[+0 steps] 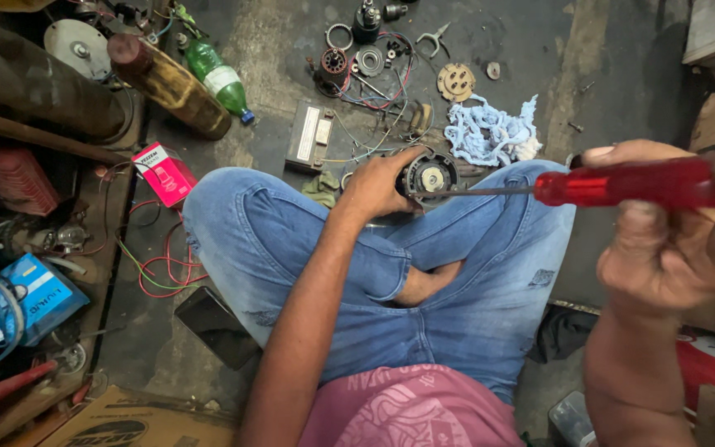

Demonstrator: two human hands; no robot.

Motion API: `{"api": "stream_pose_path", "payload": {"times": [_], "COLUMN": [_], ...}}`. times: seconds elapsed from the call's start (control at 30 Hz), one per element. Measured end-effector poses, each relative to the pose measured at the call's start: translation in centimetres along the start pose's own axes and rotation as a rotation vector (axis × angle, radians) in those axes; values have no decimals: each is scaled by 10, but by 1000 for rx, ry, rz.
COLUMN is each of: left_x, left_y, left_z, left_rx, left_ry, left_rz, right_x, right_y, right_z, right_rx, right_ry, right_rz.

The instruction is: The person sits on the workshop floor and disassembles a small electric starter motor, pulling off its end cap and gear housing by hand and setting parts on the floor. They then use a red-handled screwdriver to work on the motor housing and reassemble the components, holding the housing in one hand while turning the screwdriver with the other.

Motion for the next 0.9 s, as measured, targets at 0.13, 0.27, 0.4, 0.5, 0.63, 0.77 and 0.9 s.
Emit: {"api": "stream_pose_path", "payload": {"times": [0.13, 0.27, 0.4, 0.5, 0.63, 0.77, 0.9], "left_x": [-2, -4, -4, -2, -1, -3, -7], "left_y": [1, 1, 1, 1, 1, 2, 4], "left_z": [-2, -1, -1, 0, -1, 0, 1], "left_rx": [-5, -17, -21, -7, -9, -9, 3], "left_ry": [4, -10, -10, -8, -36, -50, -63], "left_rz": [4, 2, -6, -8, -34, -40, -9], "right_x": [5, 20, 42, 49, 53, 61, 62], "right_y": [4, -7, -40, -45, -45, -50, -57], "right_z": [9, 23, 16, 21, 31, 34, 45], "right_rx": [206, 212, -110, -197, -245, -216, -239], "right_ry": [24, 61, 161, 161, 112, 103, 111], "right_rz": [-38, -86, -342, -477, -456, -443, -530]}}
Point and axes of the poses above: each hand's wrist, its own z-axis towards the middle knuckle, its own y-axis out of the back of the hand, x = y × z, the point moved 2 cm from there along z, towards the middle knuckle, and after that the axes turned 11 degrees about -z, right-handed, at the moved point
